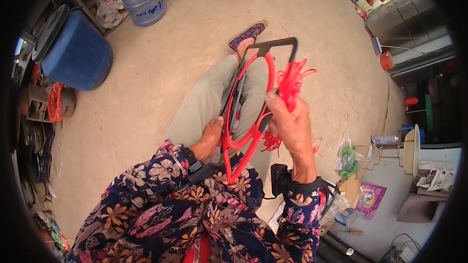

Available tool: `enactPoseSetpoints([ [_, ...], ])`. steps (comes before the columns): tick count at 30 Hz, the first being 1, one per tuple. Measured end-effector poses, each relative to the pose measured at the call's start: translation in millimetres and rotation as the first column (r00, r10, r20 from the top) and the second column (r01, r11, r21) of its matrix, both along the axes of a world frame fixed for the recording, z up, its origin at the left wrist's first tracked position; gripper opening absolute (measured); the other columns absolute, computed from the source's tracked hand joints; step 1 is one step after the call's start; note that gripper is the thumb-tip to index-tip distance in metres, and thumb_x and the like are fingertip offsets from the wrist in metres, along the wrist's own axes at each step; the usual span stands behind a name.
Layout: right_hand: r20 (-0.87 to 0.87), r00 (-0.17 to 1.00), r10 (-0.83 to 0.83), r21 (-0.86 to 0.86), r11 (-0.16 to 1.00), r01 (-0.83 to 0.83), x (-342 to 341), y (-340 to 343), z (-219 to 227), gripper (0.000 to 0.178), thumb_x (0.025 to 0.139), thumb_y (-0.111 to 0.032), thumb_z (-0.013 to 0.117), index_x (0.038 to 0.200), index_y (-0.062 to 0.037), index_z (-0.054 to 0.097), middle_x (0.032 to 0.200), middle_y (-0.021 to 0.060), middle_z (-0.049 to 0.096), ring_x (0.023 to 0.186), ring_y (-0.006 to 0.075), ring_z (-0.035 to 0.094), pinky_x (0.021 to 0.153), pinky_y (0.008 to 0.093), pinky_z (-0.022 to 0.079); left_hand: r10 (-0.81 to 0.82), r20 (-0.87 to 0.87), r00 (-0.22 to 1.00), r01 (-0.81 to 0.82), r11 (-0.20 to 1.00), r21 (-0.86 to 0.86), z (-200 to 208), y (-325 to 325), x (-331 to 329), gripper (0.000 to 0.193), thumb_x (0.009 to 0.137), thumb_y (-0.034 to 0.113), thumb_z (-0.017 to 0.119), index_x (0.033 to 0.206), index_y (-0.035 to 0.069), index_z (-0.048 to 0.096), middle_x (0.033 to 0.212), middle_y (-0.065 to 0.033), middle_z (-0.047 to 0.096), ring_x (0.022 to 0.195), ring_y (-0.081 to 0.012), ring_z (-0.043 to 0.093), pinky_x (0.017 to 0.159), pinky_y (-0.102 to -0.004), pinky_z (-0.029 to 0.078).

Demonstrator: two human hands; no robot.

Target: Wrapping a red plastic string around a black and red frame.

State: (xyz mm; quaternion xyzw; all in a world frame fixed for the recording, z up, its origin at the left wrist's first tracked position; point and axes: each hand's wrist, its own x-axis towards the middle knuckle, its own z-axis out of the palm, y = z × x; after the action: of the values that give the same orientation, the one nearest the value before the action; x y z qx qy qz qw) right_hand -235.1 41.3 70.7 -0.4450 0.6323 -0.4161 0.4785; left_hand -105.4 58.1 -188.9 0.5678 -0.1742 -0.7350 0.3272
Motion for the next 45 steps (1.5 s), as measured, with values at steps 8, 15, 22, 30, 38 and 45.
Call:
enactPoseSetpoints([
  [8,-0.089,0.996,0.031,-0.014,0.999,-0.032,6.5,-8.8,-42.2,0.018,0.092,-0.021,0.06,0.086,-0.0046,0.056,0.058,-0.0047,0.043,0.044,0.0052,0.037,0.04,0.0237,0.028,-0.062,-0.023,0.998,0.065,0.98,0.188,57.4,10.4,10.0,0.041,0.098,0.038,0.044,0.113,0.001,0.056,0.096,-0.0096,0.056,0.09,-0.02,0.048,0.081,-0.0359,0.04],
  [15,0.062,0.998,-0.027,0.068,0.997,0.023,18.2,-23.0,-49.5,0.017,0.091,-0.02,0.06,0.084,-0.0057,0.054,0.056,-0.0041,0.043,0.042,0.0061,0.037,0.038,0.0243,0.029,-0.153,-0.078,0.985,0.154,0.988,0.005,73.0,25.6,20.7,0.049,0.099,0.044,0.042,0.129,0.006,0.049,0.128,-0.0065,0.051,0.122,-0.0179,0.04,0.103,-0.0404,0.03],
  [22,0.126,0.992,-0.016,0.063,0.998,0.008,28.6,-17.3,-86.8,0.018,0.091,-0.021,0.061,0.088,-0.0043,0.055,0.058,-0.0054,0.043,0.042,0.0051,0.039,0.038,0.0243,0.029,-0.239,-0.171,0.956,0.206,0.96,-0.191,102.2,29.4,44.4,0.044,0.099,0.033,0.049,0.127,-0.001,0.053,0.121,-0.005,0.057,0.115,-0.012,0.046,0.103,-0.0284,0.032],
  [30,0.243,0.969,0.051,0.01,0.998,-0.055,7.0,-14.3,-98.1,0.02,0.09,-0.022,0.062,0.087,-0.0039,0.054,0.059,-0.0025,0.046,0.041,0.0072,0.041,0.037,0.0249,0.032,-0.381,-0.045,0.923,0.334,0.857,-0.393,114.3,14.6,44.8,0.044,0.096,0.022,0.055,0.132,-0.002,0.048,0.121,-0.0043,0.057,0.112,-0.0108,0.049,0.098,-0.0274,0.039],
  [38,0.239,0.971,0.004,0.028,1.0,-0.011,-12.1,3.5,-85.5,0.023,0.09,-0.023,0.064,0.098,-0.0021,0.056,0.064,0.0003,0.053,0.042,0.0069,0.045,0.037,0.0229,0.034,-0.504,-0.209,0.838,0.405,0.831,-0.382,104.5,-5.7,43.6,0.043,0.094,0.012,0.055,0.134,-0.003,0.046,0.124,-0.0064,0.056,0.115,-0.013,0.05,0.1,-0.0283,0.039],
  [45,0.01,0.953,-0.304,-0.136,0.943,0.303,-75.0,64.0,-39.7,0.035,0.095,-0.027,0.054,0.118,-0.0009,0.052,0.079,0.0051,0.065,0.047,0.0089,0.054,0.039,0.0207,0.04,-0.467,-0.401,0.788,0.314,0.865,-0.391,99.6,-10.6,49.5,0.048,0.093,0.013,0.056,0.135,-0.004,0.042,0.128,-0.0129,0.055,0.12,-0.0182,0.047,0.105,-0.0305,0.034],
])
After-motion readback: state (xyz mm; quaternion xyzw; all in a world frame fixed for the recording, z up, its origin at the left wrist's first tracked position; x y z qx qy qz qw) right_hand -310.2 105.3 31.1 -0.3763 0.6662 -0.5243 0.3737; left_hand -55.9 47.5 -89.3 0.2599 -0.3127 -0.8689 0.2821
